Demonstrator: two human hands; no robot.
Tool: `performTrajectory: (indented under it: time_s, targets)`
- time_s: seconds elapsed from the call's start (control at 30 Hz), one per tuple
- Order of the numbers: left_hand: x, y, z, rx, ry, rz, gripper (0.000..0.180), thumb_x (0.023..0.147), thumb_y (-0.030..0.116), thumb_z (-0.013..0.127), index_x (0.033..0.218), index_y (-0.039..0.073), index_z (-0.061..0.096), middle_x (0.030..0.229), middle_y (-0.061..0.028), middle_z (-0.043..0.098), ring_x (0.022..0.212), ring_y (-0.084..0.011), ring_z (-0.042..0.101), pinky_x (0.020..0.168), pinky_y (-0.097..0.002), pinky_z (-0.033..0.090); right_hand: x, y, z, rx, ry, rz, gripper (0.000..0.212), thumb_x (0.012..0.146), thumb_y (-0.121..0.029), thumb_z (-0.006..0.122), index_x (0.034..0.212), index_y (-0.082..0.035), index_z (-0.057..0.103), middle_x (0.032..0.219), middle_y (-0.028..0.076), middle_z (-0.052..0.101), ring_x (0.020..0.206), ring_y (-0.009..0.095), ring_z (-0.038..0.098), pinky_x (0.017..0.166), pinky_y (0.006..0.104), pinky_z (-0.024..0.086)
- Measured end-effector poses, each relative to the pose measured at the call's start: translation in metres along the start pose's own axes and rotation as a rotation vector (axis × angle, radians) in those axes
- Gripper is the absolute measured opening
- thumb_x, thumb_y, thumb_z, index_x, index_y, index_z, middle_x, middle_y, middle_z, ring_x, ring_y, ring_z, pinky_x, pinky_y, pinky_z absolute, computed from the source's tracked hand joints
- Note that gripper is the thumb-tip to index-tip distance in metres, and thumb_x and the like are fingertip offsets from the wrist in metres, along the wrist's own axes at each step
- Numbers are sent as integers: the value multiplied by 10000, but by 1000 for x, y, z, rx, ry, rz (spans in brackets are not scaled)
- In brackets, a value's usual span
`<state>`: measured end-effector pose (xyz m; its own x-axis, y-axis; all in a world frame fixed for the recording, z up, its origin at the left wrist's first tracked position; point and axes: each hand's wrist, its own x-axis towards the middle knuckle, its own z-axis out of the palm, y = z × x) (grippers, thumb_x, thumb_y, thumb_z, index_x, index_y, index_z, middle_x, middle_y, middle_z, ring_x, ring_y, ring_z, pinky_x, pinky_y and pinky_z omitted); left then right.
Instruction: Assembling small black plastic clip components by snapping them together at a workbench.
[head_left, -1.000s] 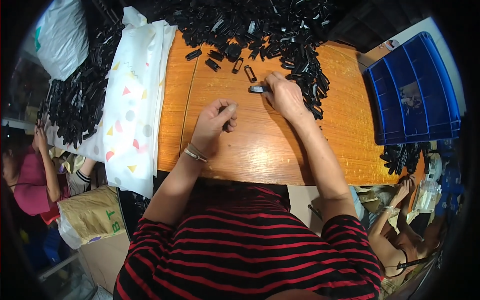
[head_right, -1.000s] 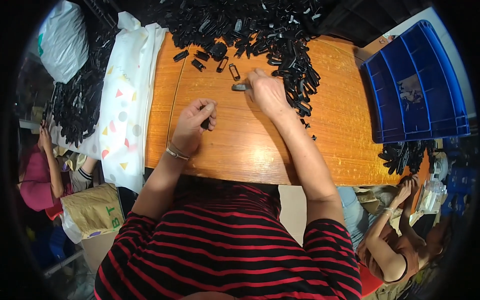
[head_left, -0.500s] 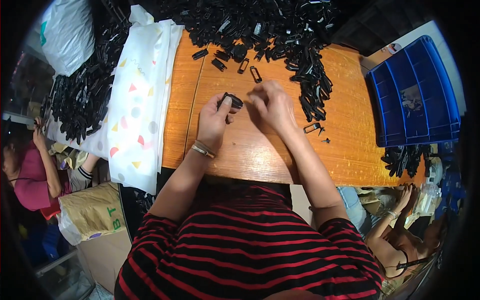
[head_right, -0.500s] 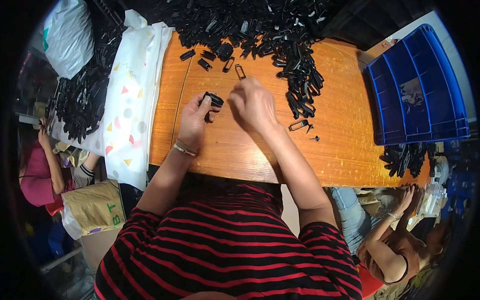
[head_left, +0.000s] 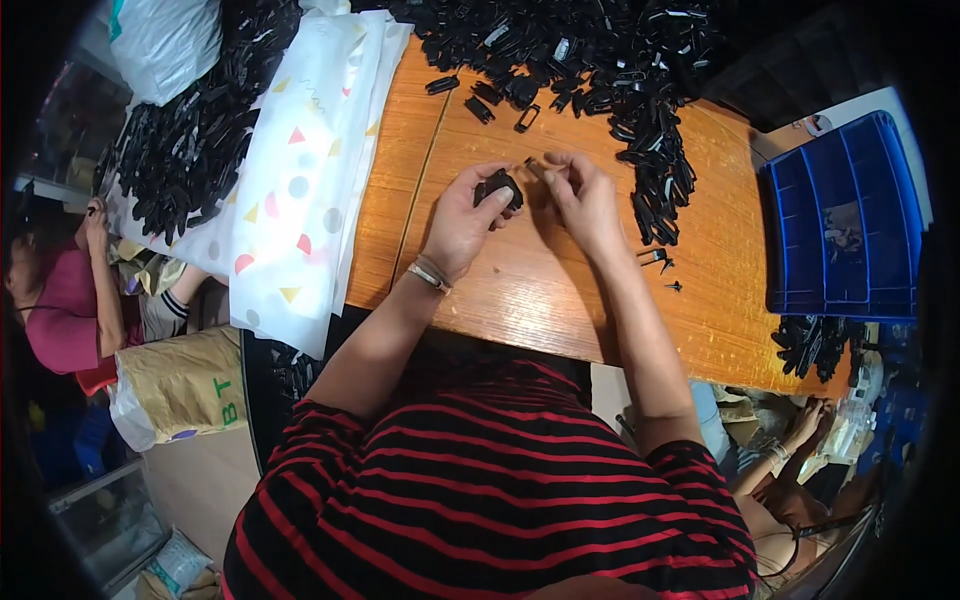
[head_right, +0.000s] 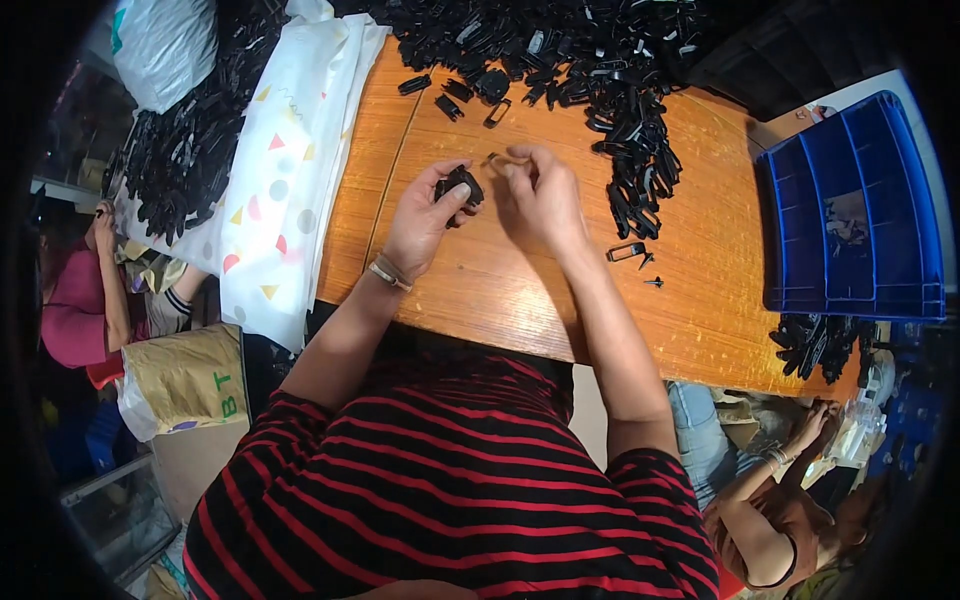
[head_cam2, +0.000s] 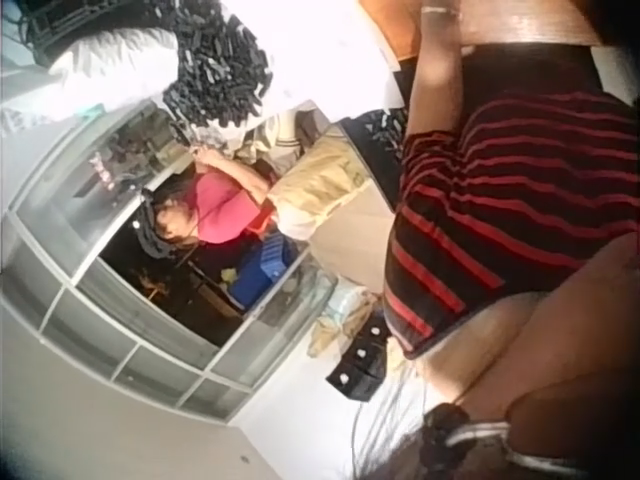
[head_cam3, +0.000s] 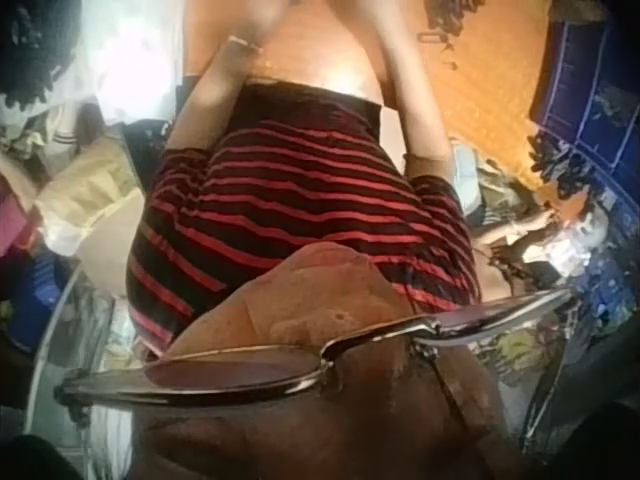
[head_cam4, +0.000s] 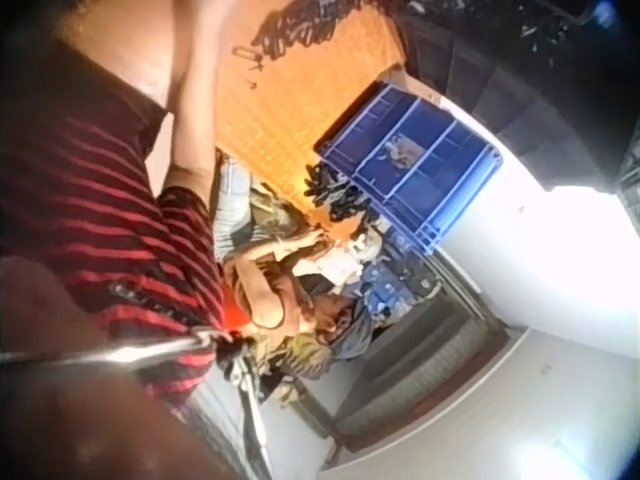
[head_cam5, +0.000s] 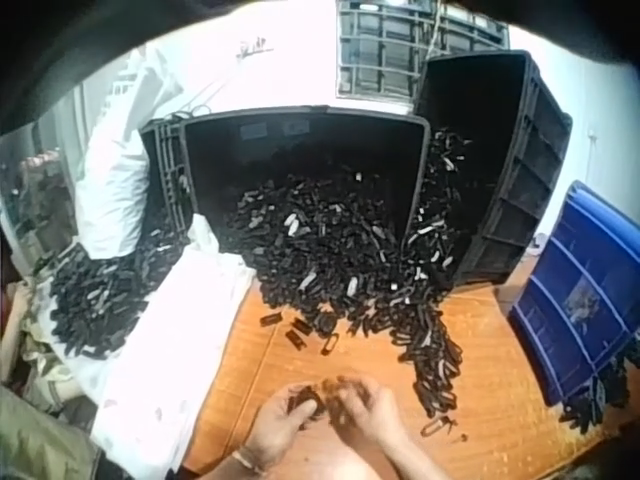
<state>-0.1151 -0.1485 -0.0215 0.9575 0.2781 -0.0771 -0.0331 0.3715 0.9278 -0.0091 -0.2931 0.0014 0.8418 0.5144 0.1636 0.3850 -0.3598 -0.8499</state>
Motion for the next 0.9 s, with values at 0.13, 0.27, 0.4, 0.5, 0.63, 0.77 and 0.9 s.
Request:
performTrajectory:
  time_s: [0.13, 0.27, 0.4, 0.5, 0.63, 0.77, 0.9]
  targets:
    - [3, -2, -2, -76, 20, 10, 277, 939, 77, 583, 1206, 24, 530, 930, -9, 623, 758, -67, 557, 645, -193, 433, -30, -17, 14, 449, -29, 130, 254, 842, -39, 687, 1064, 51, 600, 767, 93, 672, 654, 123, 634, 577, 271, 512]
    - [-3, -5, -4, -180, -29, -9, 233, 940, 86, 585, 1164, 24, 560, 938, -5, 626, 752, -57, 526, 649, -188, 413, -38, -7, 20, 153, 79, -110, 288, 824, -62, 715, 1072, 34, 604, 850, 136, 700, 752, 165, 681, 657, 281, 530]
    - [-5, 0, -6, -254, -24, -9, 218, 942, 90, 583, 1149, 23, 573, 955, -9, 635, 761, -54, 525, 652, -186, 404, -35, -15, 16, 149, 1, 42, 270, 832, -82, 710, 1061, 24, 613, 854, 149, 701, 786, 189, 689, 681, 290, 530]
    - [-5, 3, -9, -253, -42, 12, 243, 943, 91, 581, 1175, 16, 576, 967, -16, 647, 749, -56, 526, 638, -191, 403, -36, -16, 16, 80, 64, -2, 236, 840, -96, 702, 1029, 21, 623, 863, 155, 683, 772, 215, 687, 656, 296, 531]
    - [-8, 12, -5, -91, -26, 59, 292, 930, 82, 597, 1211, 7, 581, 958, -5, 650, 743, -46, 530, 642, -181, 417, -41, -32, 15, 62, 155, -140, 203, 854, -81, 684, 1014, 29, 625, 897, 119, 638, 743, 180, 659, 621, 270, 521]
    - [-9, 12, -4, 37, -15, 141, 288, 924, 82, 608, 1206, 20, 600, 965, 15, 645, 776, -27, 539, 663, -173, 437, -41, -40, 15, 90, 118, -172, 195, 859, -67, 678, 1025, 24, 630, 889, 83, 626, 731, 133, 631, 620, 247, 506]
    - [-11, 13, -2, 2, -22, 135, 284, 923, 83, 612, 1199, 17, 605, 962, 21, 639, 768, -21, 531, 661, -166, 434, -42, -38, 16, 93, 101, -147, 185, 848, -65, 688, 1006, 18, 641, 857, 82, 625, 707, 137, 623, 610, 246, 501]
